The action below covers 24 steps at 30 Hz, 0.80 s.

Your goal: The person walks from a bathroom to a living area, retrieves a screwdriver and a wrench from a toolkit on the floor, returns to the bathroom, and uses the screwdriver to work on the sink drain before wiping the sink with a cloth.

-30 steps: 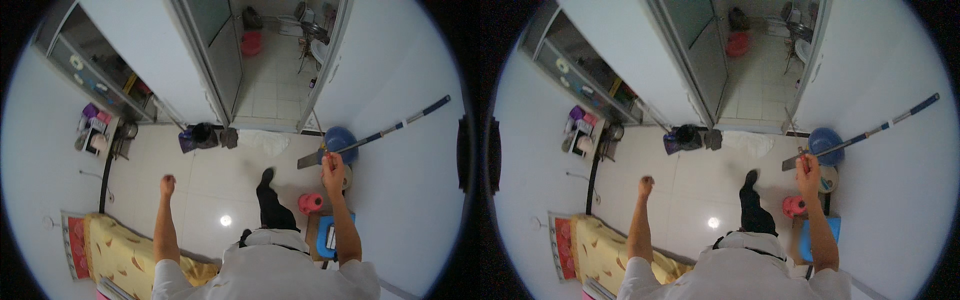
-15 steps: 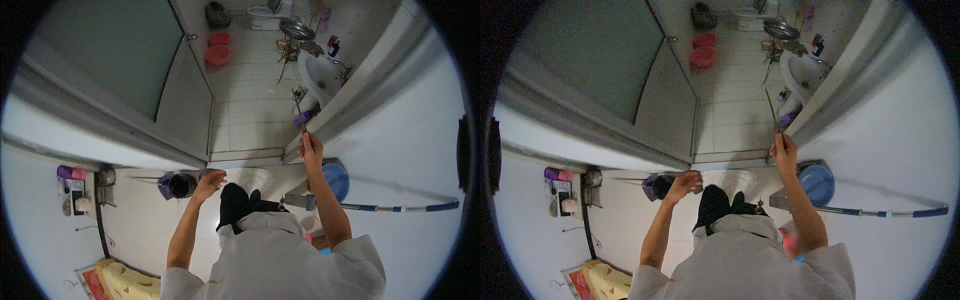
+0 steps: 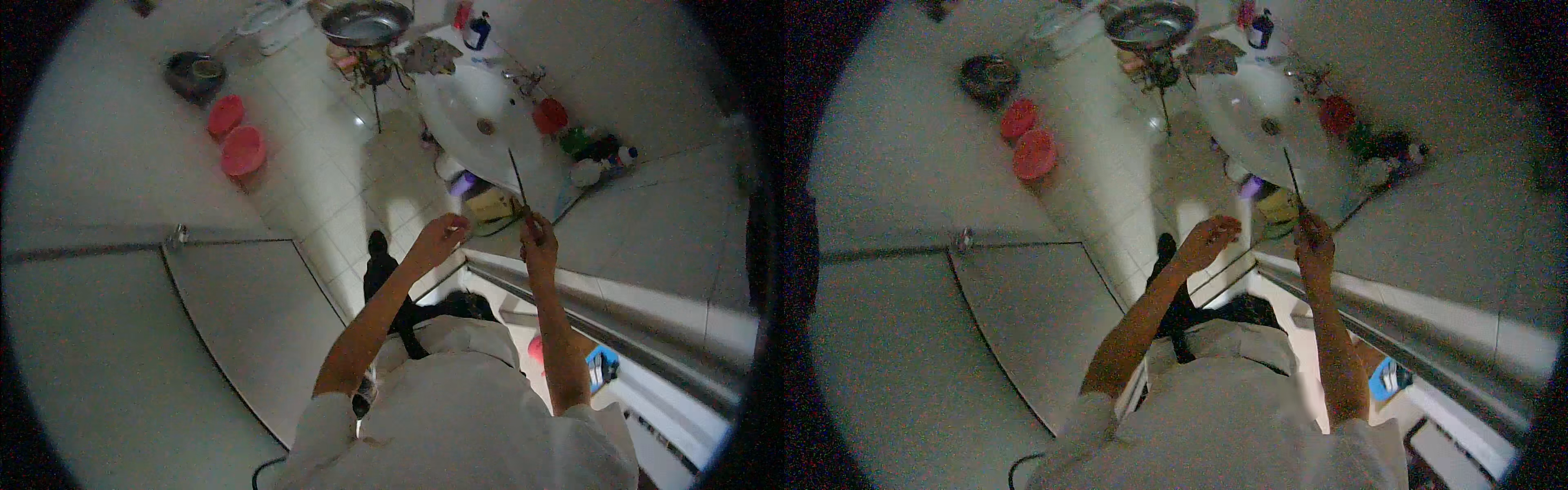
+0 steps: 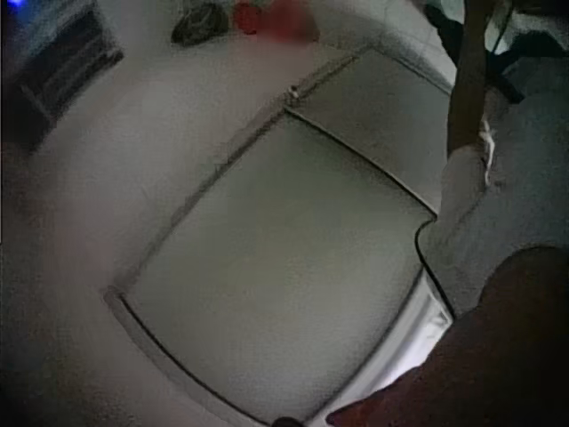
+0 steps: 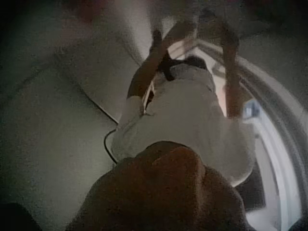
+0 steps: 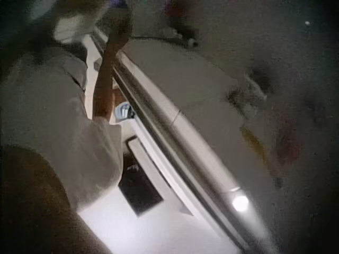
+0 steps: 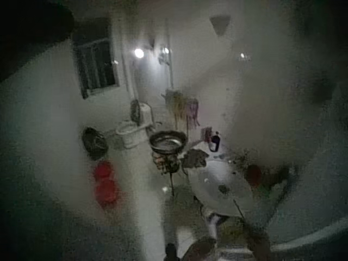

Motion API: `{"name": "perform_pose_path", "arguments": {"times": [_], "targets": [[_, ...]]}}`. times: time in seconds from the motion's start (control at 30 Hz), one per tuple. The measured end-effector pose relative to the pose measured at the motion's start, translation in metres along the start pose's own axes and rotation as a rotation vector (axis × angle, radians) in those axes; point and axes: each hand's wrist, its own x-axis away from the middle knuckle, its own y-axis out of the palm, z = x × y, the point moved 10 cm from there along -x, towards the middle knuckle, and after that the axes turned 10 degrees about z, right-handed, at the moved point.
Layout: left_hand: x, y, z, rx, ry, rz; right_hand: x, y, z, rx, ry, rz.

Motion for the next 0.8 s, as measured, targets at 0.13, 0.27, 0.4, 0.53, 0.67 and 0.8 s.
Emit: {"name": "perform_pose_path", "arguments": {"times": [0.13,0.27,0.4,0.53,0.67,0.8], "targets": [[-0.117,0.005,0.011,-0.166,0.017,-0.206,-0.030,0.035,-0.003,0.016,0.124,0.115],[-0.202,0.017,0.022,0.011,-0.195,-0.257,-0.082,0.082,-0.009,0.106,0.127,0.198],[-0.258,0.034,0.018,-0.104,-0.301,-0.272,-0.116,0.126,-0.008,0.113,0.199,0.236],[-0.363,0.043,-0.017,-0.350,-0.139,-0.278,-0.201,0.156,-0.012,0.267,0.038,0.425],[-0.406,0.018,-0.059,-0.564,-0.027,-0.335,-0.252,0.198,0.014,0.373,0.090,0.406],[-0.417,0.035,-0.088,-0.621,-0.183,-0.547,-0.247,0.208,0.053,0.485,0.244,0.550]]}}
